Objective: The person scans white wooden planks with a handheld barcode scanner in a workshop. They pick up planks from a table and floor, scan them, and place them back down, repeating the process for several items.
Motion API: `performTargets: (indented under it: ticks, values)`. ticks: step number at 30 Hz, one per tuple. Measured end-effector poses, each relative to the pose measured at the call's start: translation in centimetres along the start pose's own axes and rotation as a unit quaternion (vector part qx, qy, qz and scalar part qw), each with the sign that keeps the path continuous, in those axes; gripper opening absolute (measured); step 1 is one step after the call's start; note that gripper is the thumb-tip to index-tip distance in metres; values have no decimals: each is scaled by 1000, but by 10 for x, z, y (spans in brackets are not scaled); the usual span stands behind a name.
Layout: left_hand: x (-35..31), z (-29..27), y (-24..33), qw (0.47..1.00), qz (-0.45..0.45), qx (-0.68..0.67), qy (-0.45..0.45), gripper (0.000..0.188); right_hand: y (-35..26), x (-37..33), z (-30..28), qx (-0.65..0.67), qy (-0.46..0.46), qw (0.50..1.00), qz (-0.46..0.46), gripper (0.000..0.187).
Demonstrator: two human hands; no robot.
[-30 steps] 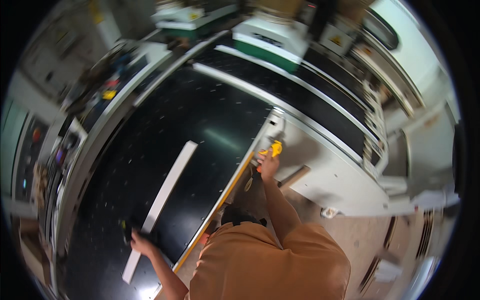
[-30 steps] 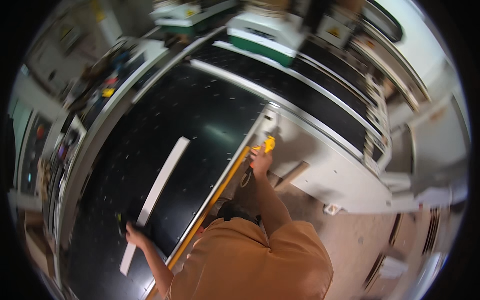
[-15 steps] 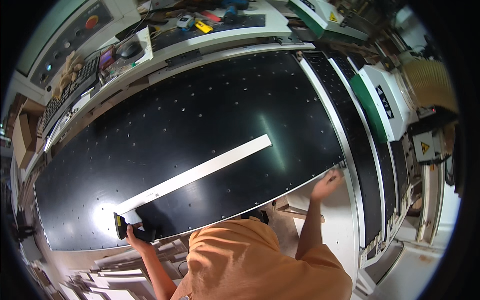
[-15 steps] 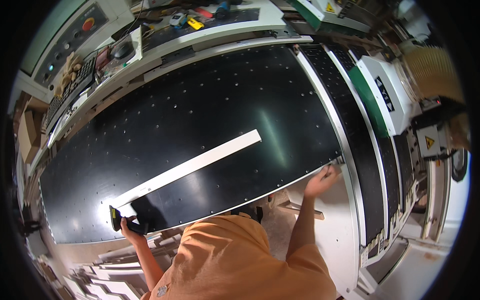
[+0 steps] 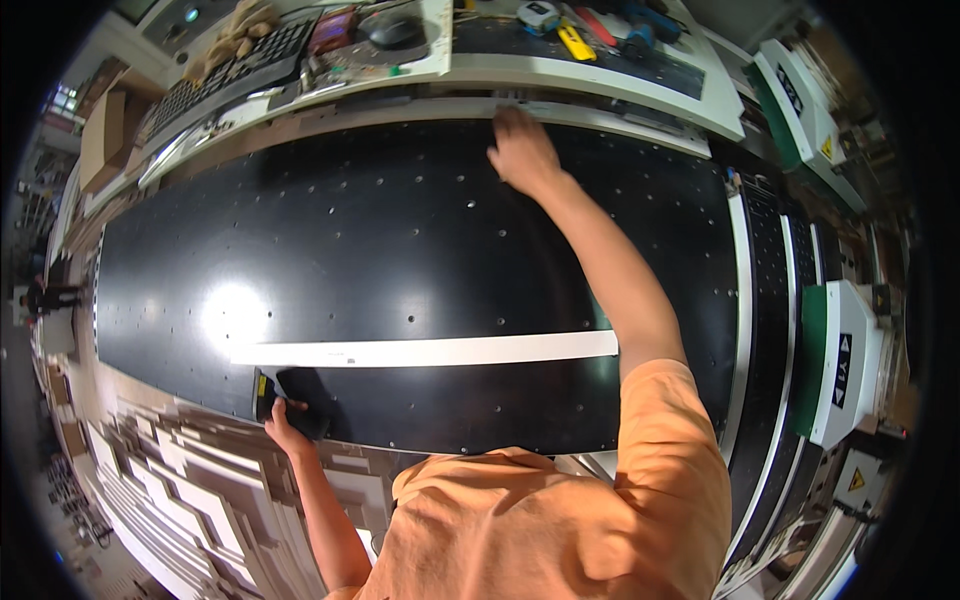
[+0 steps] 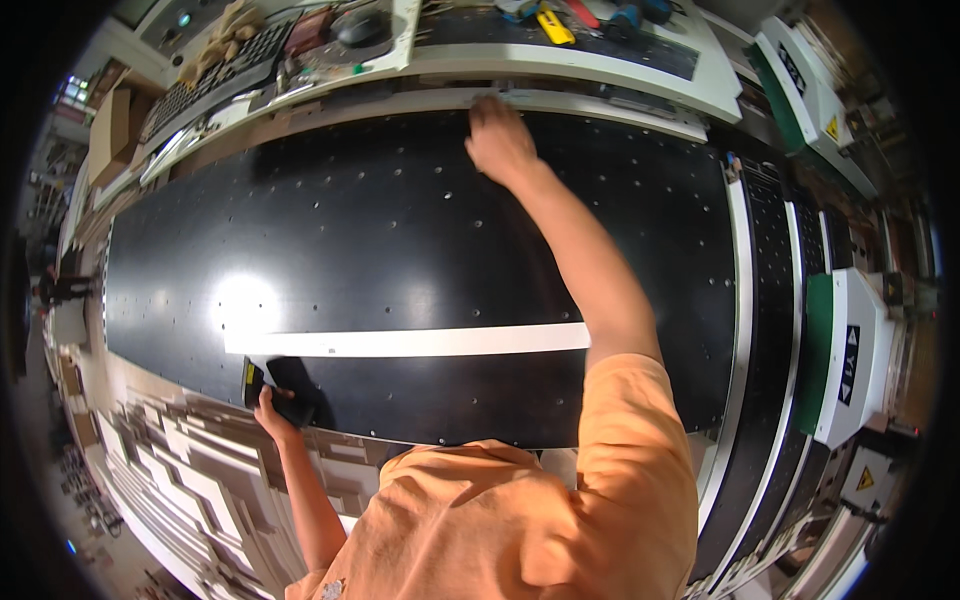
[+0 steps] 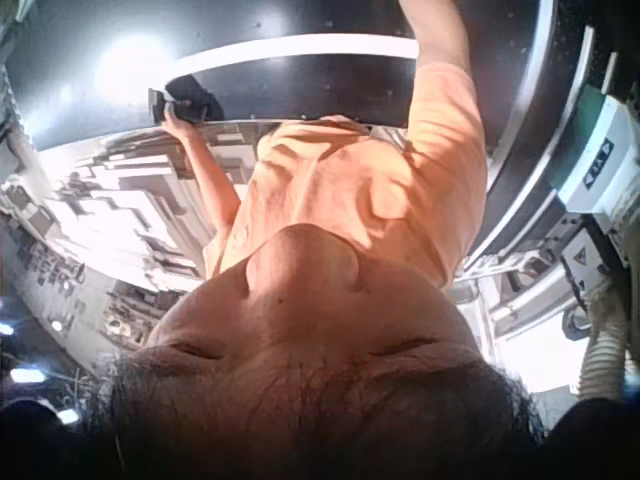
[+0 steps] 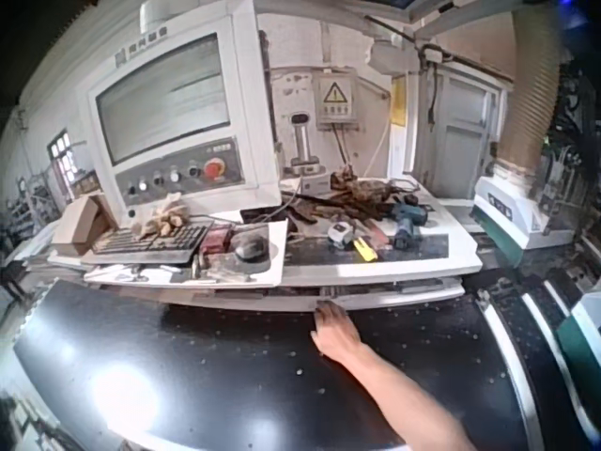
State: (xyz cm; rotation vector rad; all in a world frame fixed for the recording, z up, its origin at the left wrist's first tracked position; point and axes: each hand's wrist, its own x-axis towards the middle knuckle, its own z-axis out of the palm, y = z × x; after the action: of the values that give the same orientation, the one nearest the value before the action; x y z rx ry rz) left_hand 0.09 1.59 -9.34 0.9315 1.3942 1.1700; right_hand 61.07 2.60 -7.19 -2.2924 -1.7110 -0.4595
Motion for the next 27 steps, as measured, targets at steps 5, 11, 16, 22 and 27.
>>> performTargets:
  ticks: [5,11,16,22,27]
  values:
    - [-2,2,0,999,-2,21,45,26,23,39,37,14,-6,998,68,40]
    - [-3,6,-3,997,16,-41,57,21,-58,-81,-19,228,38,971,-54,43]
    - [-2,10,1,998,9,-30,56,19,-132,-136,-70,242,-54,969,-4,43]
    - [-2,11,4,998,15,-20,58,20,-193,-157,-96,315,-76,941,-95,73]
    - [2,7,-2,999,19,-28,40,21,-247,-176,-91,275,-96,951,-102,58]
